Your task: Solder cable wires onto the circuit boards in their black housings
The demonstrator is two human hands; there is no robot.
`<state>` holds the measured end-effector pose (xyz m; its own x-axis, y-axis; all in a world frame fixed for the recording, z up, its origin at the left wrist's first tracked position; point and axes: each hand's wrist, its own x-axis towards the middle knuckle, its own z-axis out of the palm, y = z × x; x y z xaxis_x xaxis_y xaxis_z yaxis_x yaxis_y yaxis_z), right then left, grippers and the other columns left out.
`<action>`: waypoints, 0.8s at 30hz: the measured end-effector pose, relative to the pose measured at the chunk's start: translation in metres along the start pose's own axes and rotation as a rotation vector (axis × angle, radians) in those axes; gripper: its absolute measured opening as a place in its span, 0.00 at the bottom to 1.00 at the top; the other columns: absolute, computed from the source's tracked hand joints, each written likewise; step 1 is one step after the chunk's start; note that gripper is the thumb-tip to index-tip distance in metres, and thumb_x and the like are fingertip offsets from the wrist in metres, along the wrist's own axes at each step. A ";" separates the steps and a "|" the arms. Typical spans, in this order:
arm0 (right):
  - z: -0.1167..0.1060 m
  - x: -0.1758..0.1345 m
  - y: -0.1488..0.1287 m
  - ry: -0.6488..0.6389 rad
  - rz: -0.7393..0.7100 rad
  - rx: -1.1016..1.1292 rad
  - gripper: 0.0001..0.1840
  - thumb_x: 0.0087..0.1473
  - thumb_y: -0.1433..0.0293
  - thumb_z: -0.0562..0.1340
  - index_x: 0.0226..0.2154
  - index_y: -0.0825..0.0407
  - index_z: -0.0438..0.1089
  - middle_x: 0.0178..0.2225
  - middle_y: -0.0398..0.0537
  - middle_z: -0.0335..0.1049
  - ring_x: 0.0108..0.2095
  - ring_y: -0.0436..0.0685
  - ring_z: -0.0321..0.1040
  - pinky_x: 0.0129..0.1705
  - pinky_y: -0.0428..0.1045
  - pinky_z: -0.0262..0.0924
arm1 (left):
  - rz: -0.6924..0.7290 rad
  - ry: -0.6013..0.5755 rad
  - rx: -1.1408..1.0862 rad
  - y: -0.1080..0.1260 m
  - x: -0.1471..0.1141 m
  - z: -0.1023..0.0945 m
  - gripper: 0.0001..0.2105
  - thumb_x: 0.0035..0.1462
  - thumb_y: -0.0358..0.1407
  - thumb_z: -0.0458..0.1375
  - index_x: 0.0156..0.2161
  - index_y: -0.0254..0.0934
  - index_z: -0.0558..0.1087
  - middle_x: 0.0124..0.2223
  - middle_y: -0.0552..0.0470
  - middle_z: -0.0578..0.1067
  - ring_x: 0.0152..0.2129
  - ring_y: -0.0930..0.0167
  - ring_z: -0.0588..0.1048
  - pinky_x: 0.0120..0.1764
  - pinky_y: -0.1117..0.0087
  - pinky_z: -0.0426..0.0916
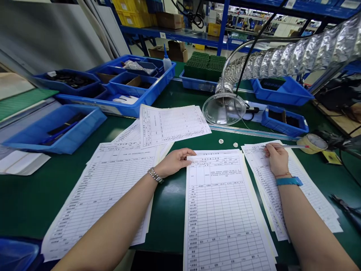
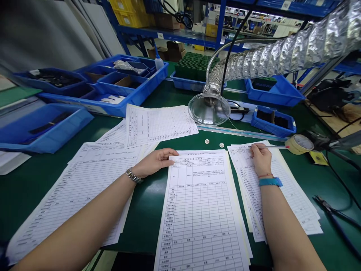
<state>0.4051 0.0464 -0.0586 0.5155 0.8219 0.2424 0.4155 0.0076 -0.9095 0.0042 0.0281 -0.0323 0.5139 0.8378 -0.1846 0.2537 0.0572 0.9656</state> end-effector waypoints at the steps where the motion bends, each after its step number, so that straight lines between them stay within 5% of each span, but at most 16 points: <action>1: 0.000 0.000 0.000 -0.002 0.002 0.002 0.09 0.45 0.64 0.60 0.23 0.54 0.68 0.24 0.44 0.65 0.21 0.49 0.59 0.23 0.47 0.55 | -0.007 -0.008 -0.027 0.001 0.000 0.000 0.13 0.52 0.37 0.57 0.43 0.37 0.68 0.41 0.50 0.73 0.38 0.69 0.72 0.43 0.62 0.67; 24: 0.000 -0.003 0.000 -0.044 0.023 0.029 0.12 0.45 0.60 0.60 0.25 0.54 0.68 0.23 0.43 0.66 0.19 0.47 0.57 0.21 0.45 0.55 | -0.107 0.005 0.005 0.003 -0.001 0.000 0.16 0.50 0.41 0.58 0.44 0.38 0.67 0.43 0.50 0.73 0.39 0.67 0.72 0.43 0.61 0.67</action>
<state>0.4036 0.0434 -0.0590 0.4911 0.8463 0.2064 0.3814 0.0041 -0.9244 0.0050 0.0275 -0.0290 0.4795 0.8299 -0.2854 0.3105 0.1437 0.9397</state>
